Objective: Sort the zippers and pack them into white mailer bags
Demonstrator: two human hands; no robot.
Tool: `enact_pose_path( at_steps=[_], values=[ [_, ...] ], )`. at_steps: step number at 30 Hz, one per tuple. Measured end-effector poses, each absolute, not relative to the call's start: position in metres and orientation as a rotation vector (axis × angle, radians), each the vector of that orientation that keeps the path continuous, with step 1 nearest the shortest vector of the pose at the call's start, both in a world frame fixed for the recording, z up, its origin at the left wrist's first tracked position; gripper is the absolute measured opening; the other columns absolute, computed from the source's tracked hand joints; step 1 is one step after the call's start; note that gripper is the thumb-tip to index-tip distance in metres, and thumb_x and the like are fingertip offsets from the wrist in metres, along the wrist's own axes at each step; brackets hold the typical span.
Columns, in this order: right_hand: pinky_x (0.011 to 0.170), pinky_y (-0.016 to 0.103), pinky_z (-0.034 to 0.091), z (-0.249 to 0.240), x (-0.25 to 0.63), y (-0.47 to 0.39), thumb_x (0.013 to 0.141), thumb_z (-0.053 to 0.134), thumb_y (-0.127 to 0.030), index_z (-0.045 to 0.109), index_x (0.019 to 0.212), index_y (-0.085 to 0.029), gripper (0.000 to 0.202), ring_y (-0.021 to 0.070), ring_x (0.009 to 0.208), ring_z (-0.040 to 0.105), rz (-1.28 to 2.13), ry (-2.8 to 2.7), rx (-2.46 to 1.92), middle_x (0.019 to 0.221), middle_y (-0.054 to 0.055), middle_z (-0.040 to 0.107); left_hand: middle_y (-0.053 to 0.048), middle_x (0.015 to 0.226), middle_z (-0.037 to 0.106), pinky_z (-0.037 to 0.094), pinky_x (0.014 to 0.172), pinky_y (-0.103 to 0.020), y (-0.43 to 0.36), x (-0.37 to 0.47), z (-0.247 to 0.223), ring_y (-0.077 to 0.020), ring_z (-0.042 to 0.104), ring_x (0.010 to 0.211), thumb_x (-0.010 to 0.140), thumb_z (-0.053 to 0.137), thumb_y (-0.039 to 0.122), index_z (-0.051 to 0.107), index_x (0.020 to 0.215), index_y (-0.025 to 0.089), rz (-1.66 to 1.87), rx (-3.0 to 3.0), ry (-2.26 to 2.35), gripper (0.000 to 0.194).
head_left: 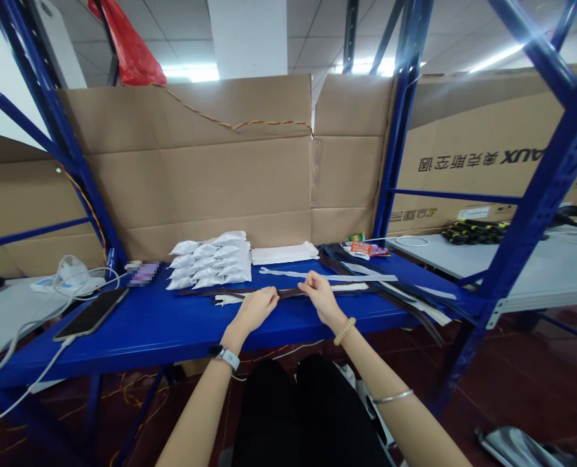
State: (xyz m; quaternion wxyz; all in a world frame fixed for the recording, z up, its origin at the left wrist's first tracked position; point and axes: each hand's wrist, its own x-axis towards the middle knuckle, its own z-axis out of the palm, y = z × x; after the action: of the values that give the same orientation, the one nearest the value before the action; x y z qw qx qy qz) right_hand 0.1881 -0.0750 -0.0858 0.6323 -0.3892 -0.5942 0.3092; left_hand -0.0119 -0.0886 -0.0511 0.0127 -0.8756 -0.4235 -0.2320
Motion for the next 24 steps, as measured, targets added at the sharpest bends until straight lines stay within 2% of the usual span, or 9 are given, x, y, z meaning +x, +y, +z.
enact_pose_path(
  at_steps=[5,12,17,20,24],
  values=[
    [0.048,0.021,0.026,-0.093,0.227,-0.072,0.069,0.06,-0.032,0.033,0.073,-0.023,0.029,0.0087,0.047,0.03,0.681,-1.184,-0.939,0.055,-0.008,0.034,-0.002,0.079,0.06,0.037,0.064,-0.026,-0.085,-0.032,-0.05,-0.0161,0.058,0.071,0.093,0.033,0.031,0.05,0.082,0.02,-0.67,-2.671,-1.379,0.023],
    [0.048,0.021,0.026,-0.099,0.293,-0.071,0.068,0.063,-0.034,0.035,0.076,-0.023,0.031,0.0076,0.045,0.031,0.492,-1.035,-1.033,0.052,-0.01,0.039,-0.003,0.082,0.062,0.037,0.066,-0.026,-0.081,-0.063,-0.048,-0.0165,0.058,0.073,0.092,0.033,0.031,0.05,0.081,0.021,-0.606,-2.606,-1.477,0.023],
    [0.047,0.022,0.026,-0.103,0.337,-0.075,0.065,0.064,-0.033,0.038,0.077,-0.021,0.031,0.0077,0.043,0.031,0.271,-0.857,-1.159,0.049,-0.01,0.039,-0.001,0.079,0.062,0.034,0.061,-0.024,-0.08,-0.104,-0.046,-0.0169,0.058,0.074,0.091,0.034,0.034,0.05,0.08,0.022,-0.574,-2.484,-1.66,0.023],
    [0.048,0.023,0.026,-0.106,0.344,-0.077,0.067,0.063,-0.034,0.043,0.077,-0.02,0.027,0.008,0.041,0.031,0.174,-0.877,-1.271,0.049,-0.009,0.043,-0.001,0.08,0.062,0.033,0.061,-0.024,-0.079,-0.114,-0.046,-0.016,0.058,0.075,0.091,0.032,0.035,0.051,0.08,0.022,-0.574,-2.423,-1.74,0.025],
    [0.054,0.025,0.032,-0.108,0.342,-0.077,0.072,0.06,-0.037,0.048,0.082,-0.019,0.024,0.0105,0.045,0.038,0.055,-1.01,-1.367,0.05,-0.007,0.05,-0.001,0.08,0.063,0.031,0.059,-0.024,-0.081,-0.114,-0.047,-0.0159,0.058,0.075,0.092,0.031,0.038,0.052,0.081,0.022,-0.6,-2.37,-1.792,0.028]
  ],
)
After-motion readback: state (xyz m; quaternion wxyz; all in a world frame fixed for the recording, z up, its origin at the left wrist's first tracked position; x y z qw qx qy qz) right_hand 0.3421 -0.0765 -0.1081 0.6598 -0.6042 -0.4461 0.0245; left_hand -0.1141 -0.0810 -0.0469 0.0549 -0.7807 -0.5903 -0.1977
